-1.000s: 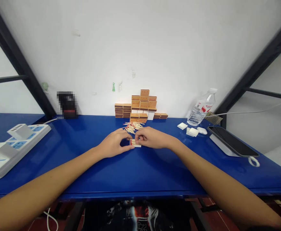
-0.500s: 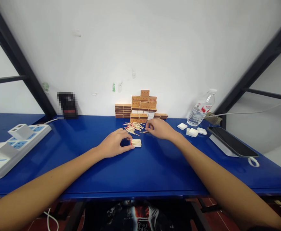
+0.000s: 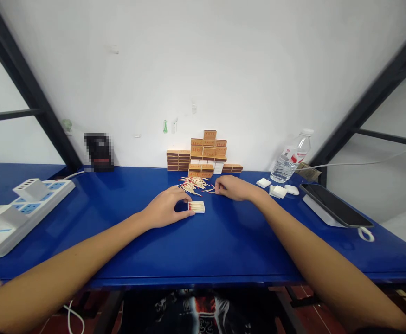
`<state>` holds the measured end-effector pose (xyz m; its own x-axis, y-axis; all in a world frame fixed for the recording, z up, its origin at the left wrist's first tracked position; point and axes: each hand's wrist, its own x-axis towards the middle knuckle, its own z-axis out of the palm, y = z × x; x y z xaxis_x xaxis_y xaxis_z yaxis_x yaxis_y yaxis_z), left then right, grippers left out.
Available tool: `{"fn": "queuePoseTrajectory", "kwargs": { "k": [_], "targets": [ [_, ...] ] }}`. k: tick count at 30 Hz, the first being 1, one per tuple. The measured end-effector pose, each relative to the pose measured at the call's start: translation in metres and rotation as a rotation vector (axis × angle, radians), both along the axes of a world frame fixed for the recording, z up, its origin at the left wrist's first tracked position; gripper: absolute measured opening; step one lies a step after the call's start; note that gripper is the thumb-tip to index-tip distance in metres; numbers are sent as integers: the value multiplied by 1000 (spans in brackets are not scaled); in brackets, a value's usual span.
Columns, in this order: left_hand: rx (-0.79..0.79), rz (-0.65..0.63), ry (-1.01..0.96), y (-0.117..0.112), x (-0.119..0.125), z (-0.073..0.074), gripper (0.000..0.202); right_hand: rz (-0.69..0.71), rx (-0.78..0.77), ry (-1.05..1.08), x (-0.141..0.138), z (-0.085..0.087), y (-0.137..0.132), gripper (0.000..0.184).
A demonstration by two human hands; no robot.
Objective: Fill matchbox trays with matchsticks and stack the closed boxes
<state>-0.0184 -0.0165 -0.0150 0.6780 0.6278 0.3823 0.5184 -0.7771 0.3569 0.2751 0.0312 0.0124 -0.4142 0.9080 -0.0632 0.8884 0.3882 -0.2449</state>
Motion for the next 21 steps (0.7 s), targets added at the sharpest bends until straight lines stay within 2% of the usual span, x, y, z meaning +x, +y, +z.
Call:
{"fn": "queuePoseTrajectory", "kwargs": {
  "k": [9, 16, 21],
  "targets": [
    [6, -4, -3, -1, 0, 0, 28, 92, 12, 55, -3, 4, -4, 12],
    [13, 13, 11, -1, 0, 1, 27, 243, -65, 226, -36, 20, -39, 8],
    [3, 1, 11, 0, 0, 1, 27, 273, 34, 184, -53, 10, -53, 7]
  ]
}}
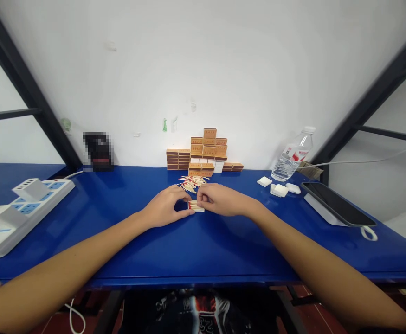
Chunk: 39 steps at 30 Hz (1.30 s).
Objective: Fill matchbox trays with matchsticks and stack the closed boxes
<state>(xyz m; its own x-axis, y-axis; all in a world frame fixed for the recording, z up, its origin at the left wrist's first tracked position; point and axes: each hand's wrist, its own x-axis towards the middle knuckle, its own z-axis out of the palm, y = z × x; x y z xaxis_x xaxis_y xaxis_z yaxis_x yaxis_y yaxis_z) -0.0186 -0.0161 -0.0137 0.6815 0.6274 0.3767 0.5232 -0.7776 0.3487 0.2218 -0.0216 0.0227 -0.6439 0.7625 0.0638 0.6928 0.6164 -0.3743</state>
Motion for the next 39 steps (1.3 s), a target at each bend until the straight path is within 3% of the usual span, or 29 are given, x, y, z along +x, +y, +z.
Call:
{"fn": "queuePoseTrajectory", "kwargs": {
  "k": [4, 8, 14, 19, 24, 28, 34, 39],
  "targets": [
    [-2, -12, -14, 0, 0, 0, 28, -7, 29, -38, -1, -6, 1, 6],
    [0, -5, -11, 0, 0, 0, 28, -5, 48, 8, 3, -1, 4, 6],
    [3, -8, -10, -1, 1, 1, 27, -185, 207, -31, 22, -6, 27, 7],
    [0, 2, -2, -2, 1, 1, 29, -122, 143, 18, 29, -17, 41, 6],
    [-11, 0, -9, -2, 1, 1, 27, -101, 171, 179, 5, -27, 34, 12],
    [1, 0, -6, 0, 1, 0, 26, -145, 180, 167, -6, -32, 30, 14],
    [-10, -5, -12, 0, 1, -1, 27, -94, 144, 170, 5, -35, 37, 9],
    [-10, -4, -19, 0, 0, -1, 27, -86, 136, 169, -1, -37, 39, 14]
  ]
}}
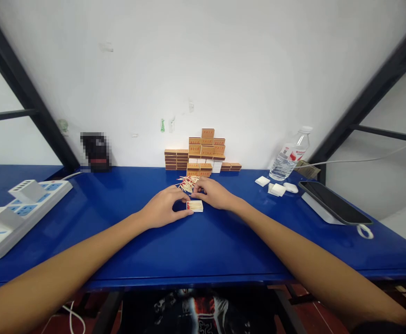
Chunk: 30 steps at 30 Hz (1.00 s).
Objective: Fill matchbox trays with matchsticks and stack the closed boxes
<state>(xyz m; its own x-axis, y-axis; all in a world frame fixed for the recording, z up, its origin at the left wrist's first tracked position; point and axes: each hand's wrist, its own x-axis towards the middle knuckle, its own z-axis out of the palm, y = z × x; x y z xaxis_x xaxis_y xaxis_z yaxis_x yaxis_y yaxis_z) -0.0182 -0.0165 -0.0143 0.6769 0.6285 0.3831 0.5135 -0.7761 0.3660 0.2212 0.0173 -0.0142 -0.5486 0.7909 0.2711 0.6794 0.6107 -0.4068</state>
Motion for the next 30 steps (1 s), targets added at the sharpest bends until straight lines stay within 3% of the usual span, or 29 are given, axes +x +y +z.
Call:
{"fn": "queuePoseTrajectory", "kwargs": {
  "k": [6, 10, 16, 21, 24, 30],
  "targets": [
    [12, -6, 2, 0, 0, 1, 29, -21, 36, 24, 8, 12, -3, 16],
    [21, -10, 5, -1, 1, 2, 26, -67, 61, 103, 20, 17, 2, 6],
    [8, -7, 4, -2, 2, 3, 25, 6, 91, 122, 19, 16, 2, 25],
    [44, 16, 18, -1, 1, 2, 26, 6, -110, 365, 11, 22, -4, 19],
    [90, 57, 13, 1, 0, 2, 28, 29, -247, 530, 6, 23, -6, 27],
    [100, 139, 20, 3, 0, 0, 27, 17, -337, 524, -2, 11, -7, 32]
  ]
}}
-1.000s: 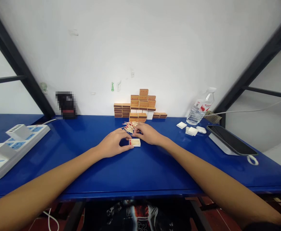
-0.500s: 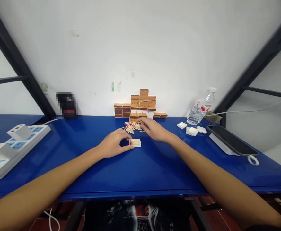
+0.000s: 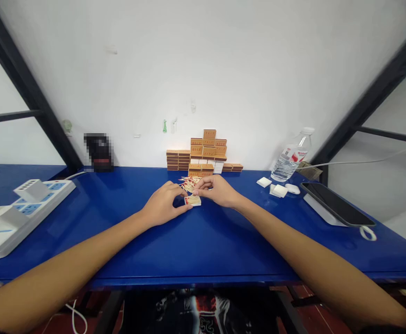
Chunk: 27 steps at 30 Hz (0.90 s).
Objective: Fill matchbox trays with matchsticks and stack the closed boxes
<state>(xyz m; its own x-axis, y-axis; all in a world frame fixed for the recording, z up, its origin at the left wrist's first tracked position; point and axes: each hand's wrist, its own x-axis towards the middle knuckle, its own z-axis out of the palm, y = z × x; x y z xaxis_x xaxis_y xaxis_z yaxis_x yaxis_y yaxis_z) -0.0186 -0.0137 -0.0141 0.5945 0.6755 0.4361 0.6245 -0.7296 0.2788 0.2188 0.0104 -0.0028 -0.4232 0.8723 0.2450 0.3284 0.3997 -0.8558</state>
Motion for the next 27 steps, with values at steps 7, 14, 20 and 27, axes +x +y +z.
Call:
{"fn": "queuePoseTrajectory", "kwargs": {
  "k": [7, 14, 20, 27],
  "targets": [
    [-5, 14, 11, 1, 0, -1, 26, -20, 109, -159, -2, -11, 3, 23],
    [-18, -1, 7, -1, 0, 0, 27, -87, 325, -295, 15, -4, 10, 14],
    [-31, -78, -3, -3, 1, 1, 27, -108, 460, -500, 40, -3, 27, 8],
    [-50, -87, 7, -4, 1, 2, 28, -60, 423, -600, 42, -9, 30, 10]
  ]
}}
